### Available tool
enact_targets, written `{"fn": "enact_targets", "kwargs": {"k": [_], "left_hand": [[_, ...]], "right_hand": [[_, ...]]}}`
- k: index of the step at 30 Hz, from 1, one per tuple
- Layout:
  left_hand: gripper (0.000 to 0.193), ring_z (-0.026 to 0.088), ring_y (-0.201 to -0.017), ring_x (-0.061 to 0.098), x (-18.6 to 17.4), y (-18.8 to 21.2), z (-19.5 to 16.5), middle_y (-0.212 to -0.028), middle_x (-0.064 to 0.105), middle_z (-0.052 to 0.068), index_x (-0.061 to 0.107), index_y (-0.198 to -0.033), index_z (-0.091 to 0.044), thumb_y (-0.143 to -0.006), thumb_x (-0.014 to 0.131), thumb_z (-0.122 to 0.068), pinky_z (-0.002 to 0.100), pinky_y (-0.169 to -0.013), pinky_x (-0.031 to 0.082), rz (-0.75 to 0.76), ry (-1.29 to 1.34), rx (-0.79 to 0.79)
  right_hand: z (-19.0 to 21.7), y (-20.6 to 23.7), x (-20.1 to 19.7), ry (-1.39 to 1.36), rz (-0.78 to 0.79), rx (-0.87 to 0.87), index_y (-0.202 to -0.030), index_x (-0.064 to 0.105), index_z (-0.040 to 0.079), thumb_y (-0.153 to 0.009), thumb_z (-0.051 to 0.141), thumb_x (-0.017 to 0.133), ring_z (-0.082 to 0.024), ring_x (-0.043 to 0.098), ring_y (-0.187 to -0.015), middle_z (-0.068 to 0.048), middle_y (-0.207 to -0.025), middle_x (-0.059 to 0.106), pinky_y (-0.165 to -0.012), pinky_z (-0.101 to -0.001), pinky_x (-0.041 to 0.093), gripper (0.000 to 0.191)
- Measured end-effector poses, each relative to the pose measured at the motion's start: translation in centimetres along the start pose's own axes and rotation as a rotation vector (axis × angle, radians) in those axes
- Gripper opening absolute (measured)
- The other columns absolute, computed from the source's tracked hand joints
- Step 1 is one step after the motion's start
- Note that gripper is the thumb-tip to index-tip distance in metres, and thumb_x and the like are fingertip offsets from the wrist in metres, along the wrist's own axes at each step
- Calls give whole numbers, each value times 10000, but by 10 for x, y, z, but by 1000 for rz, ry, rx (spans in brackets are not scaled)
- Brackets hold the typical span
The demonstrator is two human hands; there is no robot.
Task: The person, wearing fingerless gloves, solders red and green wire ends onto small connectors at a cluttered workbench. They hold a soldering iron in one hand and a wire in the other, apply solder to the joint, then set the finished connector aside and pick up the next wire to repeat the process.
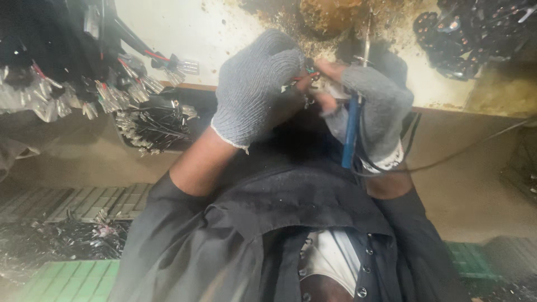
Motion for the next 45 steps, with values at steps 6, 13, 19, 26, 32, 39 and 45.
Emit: {"fn": "enact_targets", "kwargs": {"k": [6, 13, 19, 26, 32, 39, 45], "left_hand": [[188, 270, -860, 680, 3, 3, 1, -1056, 640, 46, 661, -926, -142, -876, 838, -183, 398, -713, 539, -40, -36, -49], [203, 265, -904, 686, 2, 4, 5, -1091, 640, 35, 672, -982, -144, -836, 813, -140, 390, -740, 546, -16, -56, -23], [247, 256, -922, 682, 0, 3, 6, -1090, 629, 30, 685, -1021, -154, -835, 845, -184, 378, -741, 543, -1, -10, -44], [277, 260, -958, 684, 1, 3, 7, -1114, 627, 35, 679, -1030, -152, -792, 822, -161, 373, -764, 552, 9, -11, -3], [288, 264, -942, 684, 2, 4, 7, -1098, 634, 30, 685, -1028, -159, -802, 853, -216, 389, -744, 544, 10, -17, -29], [302, 250, -919, 689, 2, 5, 8, -1094, 636, 22, 683, -1025, -162, -813, 881, -244, 383, -726, 546, 12, -34, -30], [245, 234, -948, 695, 3, 4, 7, -1121, 639, 8, 666, -1030, -171, -839, 819, -166, 363, -755, 558, -16, -20, -28]], "right_hand": [[17, 23, -20, 183, 20, -148, -1182, 715, 64, -954, 295, 762, -287, 638, -906, -91, -941, 680, -818, -419, 507, 328], [-7, 38, -8, 208, 74, -224, -1134, 717, 59, -975, 252, 756, -289, 632, -886, -82, -910, 667, -811, -432, 503, 253], [-15, 36, -7, 206, 94, -230, -1114, 718, 61, -979, 254, 752, -285, 634, -874, -79, -900, 666, -801, -427, 503, 237], [-20, 33, -7, 210, 93, -231, -1090, 721, 64, -983, 255, 747, -280, 636, -860, -76, -889, 664, -789, -421, 502, 221], [-19, 32, -7, 221, 87, -247, -1069, 722, 66, -986, 257, 743, -275, 638, -848, -74, -879, 663, -779, -416, 502, 209], [-21, 34, -7, 227, 96, -264, -1045, 724, 69, -990, 259, 738, -270, 640, -834, -71, -868, 661, -767, -410, 502, 199], [-23, 36, -9, 226, 111, -256, -1025, 726, 71, -994, 261, 734, -265, 642, -823, -68, -858, 660, -757, -405, 501, 192]]}}
Point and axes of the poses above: each hand's wrist, its own y-axis away from the middle knuckle, its own x-axis out of the palm, z = x × y, the point moved 3 cm from there along -y, towards the middle knuckle
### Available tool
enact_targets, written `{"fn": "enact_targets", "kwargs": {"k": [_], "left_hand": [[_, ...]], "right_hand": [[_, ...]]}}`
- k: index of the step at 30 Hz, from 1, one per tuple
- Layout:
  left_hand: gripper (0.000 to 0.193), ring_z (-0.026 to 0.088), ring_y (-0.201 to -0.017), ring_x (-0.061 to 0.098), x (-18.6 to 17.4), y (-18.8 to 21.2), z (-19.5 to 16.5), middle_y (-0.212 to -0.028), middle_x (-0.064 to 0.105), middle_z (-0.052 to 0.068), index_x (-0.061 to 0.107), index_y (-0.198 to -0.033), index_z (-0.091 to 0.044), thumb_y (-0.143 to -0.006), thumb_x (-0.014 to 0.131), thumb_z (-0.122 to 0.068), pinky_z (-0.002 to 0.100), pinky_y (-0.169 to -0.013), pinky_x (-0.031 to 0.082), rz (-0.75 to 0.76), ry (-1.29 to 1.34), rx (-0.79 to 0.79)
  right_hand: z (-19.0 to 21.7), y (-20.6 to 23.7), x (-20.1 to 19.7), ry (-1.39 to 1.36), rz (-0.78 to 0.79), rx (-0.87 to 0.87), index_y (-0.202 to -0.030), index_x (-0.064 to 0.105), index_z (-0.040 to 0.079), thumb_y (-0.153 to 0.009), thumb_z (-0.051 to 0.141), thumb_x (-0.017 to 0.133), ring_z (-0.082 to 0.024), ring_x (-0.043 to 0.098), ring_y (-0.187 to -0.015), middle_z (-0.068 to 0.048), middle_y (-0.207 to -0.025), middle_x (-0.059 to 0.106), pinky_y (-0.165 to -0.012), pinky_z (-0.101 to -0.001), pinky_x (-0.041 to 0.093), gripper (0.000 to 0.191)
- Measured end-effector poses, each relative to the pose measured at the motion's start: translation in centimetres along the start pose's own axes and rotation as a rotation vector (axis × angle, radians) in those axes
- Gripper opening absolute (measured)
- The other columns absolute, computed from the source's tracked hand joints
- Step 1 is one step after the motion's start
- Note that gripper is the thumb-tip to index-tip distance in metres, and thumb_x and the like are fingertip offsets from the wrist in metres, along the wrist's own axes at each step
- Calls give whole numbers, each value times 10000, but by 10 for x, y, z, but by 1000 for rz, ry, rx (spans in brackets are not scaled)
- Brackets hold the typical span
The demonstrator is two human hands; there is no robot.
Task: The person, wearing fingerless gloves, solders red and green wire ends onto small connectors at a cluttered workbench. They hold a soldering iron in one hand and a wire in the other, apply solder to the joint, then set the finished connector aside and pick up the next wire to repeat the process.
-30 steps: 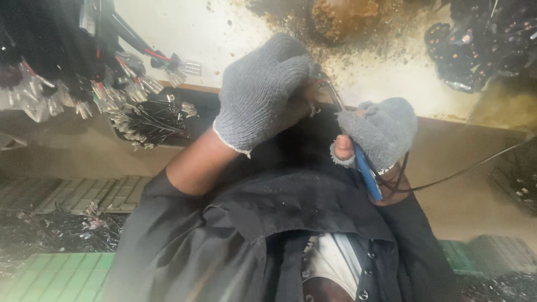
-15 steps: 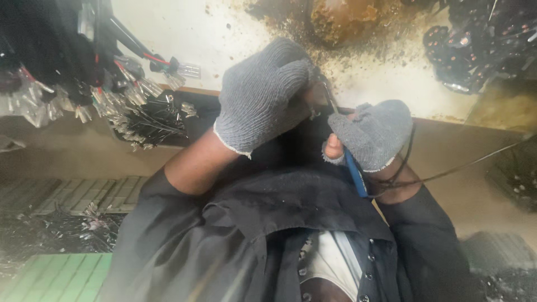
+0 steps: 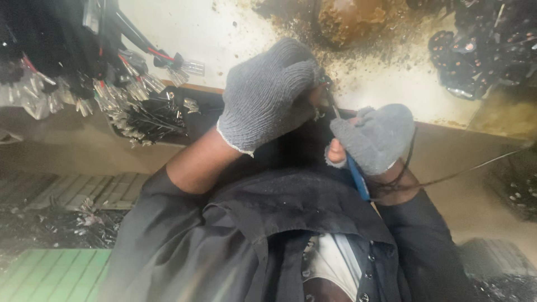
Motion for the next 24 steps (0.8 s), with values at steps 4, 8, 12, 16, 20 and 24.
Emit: {"fn": "enact_targets", "kwargs": {"k": [4, 8, 12, 16, 20, 24], "left_hand": [[268, 258, -905, 681, 0, 0, 0, -1073, 642, 35, 697, -1027, -159, -818, 855, -216, 382, -717, 542, 34, 4, 3], [260, 260, -922, 683, 0, 0, 0, -1088, 636, 32, 683, -1020, -159, -817, 841, -196, 380, -732, 550, 20, -2, 31], [286, 270, -949, 686, 0, 2, 0, -1128, 632, 38, 673, -1052, -141, -830, 838, -215, 391, -744, 545, 6, 12, 30], [231, 267, -916, 685, 2, 3, 0, -1101, 632, 34, 679, -1023, -146, -850, 820, -203, 392, -736, 546, -3, -19, 20], [184, 255, -877, 682, 5, 3, 2, -1097, 640, 43, 671, -985, -138, -867, 803, -188, 383, -711, 542, -1, -31, 39], [138, 240, -861, 686, 4, 3, 1, -1076, 645, 32, 680, -960, -149, -878, 788, -173, 376, -708, 545, -27, -31, 38]], "right_hand": [[-2, 1, 0, -6, -2, 6, -1011, 727, 72, -996, 262, 732, -262, 643, -815, -66, -852, 659, -750, -402, 501, 190], [-3, 1, -1, 6, -10, 2, -997, 728, 74, -999, 263, 729, -259, 644, -807, -65, -845, 659, -743, -398, 501, 189], [-3, 1, 0, 11, -26, 0, -984, 729, 75, -1001, 264, 726, -256, 646, -799, -63, -839, 658, -736, -395, 501, 189], [-4, 3, 2, 19, -38, -14, -970, 731, 77, -1003, 265, 724, -253, 647, -791, -61, -832, 657, -729, -392, 501, 191], [-5, 10, 3, 29, -57, -24, -956, 732, 78, -1006, 266, 721, -250, 648, -783, -60, -826, 656, -722, -389, 500, 194], [-3, 14, -2, 23, -138, 58, -944, 720, 84, -1038, 272, 707, -234, 657, -793, -53, -844, 662, -727, -357, 514, 211]]}}
Point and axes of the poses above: each hand's wrist, its own y-axis away from the middle knuckle, its own x-axis out of the palm, z = x × y, the point moved 3 cm from there along -y, towards the middle knuckle
